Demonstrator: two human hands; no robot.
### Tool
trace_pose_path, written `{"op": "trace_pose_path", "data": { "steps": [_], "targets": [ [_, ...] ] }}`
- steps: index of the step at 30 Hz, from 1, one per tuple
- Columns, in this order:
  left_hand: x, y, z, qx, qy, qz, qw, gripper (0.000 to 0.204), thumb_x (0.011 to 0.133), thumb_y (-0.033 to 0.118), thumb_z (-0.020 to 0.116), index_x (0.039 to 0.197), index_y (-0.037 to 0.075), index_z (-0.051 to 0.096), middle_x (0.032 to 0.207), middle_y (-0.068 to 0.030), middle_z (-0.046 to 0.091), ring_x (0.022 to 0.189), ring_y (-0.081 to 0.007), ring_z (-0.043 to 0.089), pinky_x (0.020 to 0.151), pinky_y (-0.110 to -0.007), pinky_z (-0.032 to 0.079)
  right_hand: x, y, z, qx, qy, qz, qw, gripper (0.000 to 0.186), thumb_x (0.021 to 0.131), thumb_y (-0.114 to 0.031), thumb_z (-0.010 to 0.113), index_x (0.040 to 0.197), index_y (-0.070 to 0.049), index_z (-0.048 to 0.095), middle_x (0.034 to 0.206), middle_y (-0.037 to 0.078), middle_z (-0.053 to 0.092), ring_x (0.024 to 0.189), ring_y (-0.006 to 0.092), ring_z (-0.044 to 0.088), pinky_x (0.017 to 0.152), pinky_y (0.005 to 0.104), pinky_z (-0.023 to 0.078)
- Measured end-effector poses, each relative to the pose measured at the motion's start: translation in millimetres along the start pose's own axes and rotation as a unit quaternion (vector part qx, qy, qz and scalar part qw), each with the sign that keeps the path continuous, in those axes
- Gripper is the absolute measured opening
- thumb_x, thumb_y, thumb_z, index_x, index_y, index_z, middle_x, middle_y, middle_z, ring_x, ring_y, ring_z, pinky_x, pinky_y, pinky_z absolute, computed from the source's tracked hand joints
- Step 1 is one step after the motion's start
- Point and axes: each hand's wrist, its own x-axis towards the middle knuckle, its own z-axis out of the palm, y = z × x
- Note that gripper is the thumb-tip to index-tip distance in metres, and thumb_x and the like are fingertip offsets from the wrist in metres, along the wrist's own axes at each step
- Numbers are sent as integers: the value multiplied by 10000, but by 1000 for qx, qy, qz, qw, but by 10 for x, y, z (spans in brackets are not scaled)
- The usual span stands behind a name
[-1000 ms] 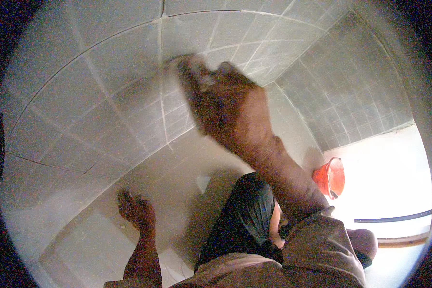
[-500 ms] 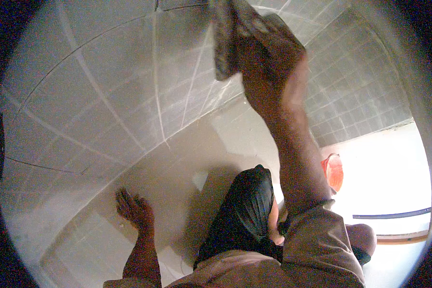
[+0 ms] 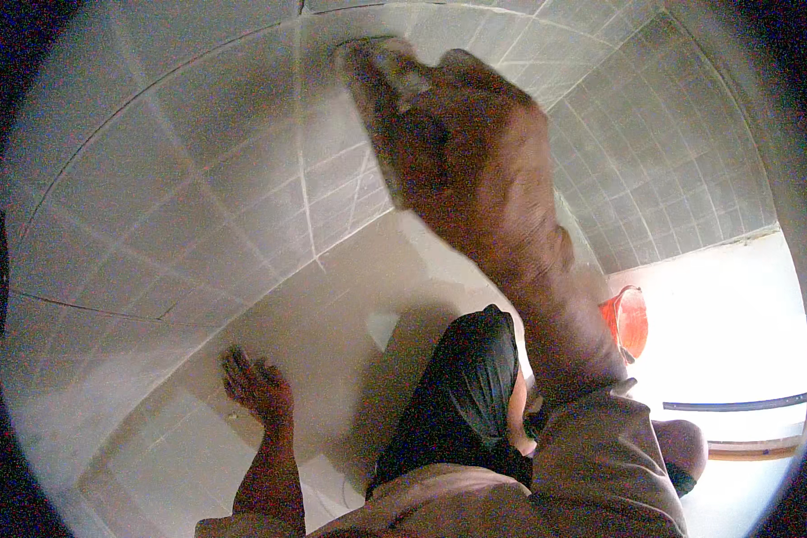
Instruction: The person applies grout to the joints between wall tiles using a rubber float, then periodically scoops more grout from a bucket onto the float.
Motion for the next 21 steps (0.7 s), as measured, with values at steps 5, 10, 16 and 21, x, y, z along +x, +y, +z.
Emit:
{"op": "trace_pose_path", "data": {
  "steps": [5, 10, 16, 21],
  "targets": [
    [-21, 99, -20, -11, 0, 8, 1000, 591, 947, 325, 452, 1457, 38, 361, 1530, -179, 327, 1420, -342, 298, 1141, -541, 206, -50, 532, 79, -63, 68, 26, 995, 75, 833, -98, 603, 806, -30, 590, 726, 93, 578, 668, 224, 559, 570, 351, 461],
    [21, 39, -16, -2, -4, 2, 1000, 609, 947, 340, 455, 1470, 47, 344, 1544, -164, 307, 1427, -337, 284, 1139, -543, 208, -482, 538, 216, 32, 62, 203, 977, 150, 872, -130, 595, 893, 7, 654, 696, 51, 592, 628, 109, 518, 535, 279, 424],
    [19, 89, -6, 6, -13, -5, 1000, 628, 949, 355, 447, 1489, 64, 313, 1557, -158, 283, 1440, -333, 256, 1149, -544, 182, -12, 374, -145, 90, -17, 197, 976, 155, 911, -150, 574, 914, -21, 658, 809, 161, 669, 686, 276, 659, 600, 380, 514],
    [39, 54, -68, -7, -31, -10, 999, 630, 957, 354, 442, 1500, 70, 295, 1565, -156, 269, 1450, -329, 237, 1154, -543, 172, -160, 73, -65, 149, -31, 218, 964, 154, 882, -117, 556, 943, -9, 648, 797, 186, 635, 704, 367, 625, 620, 431, 507]
  ]
}}
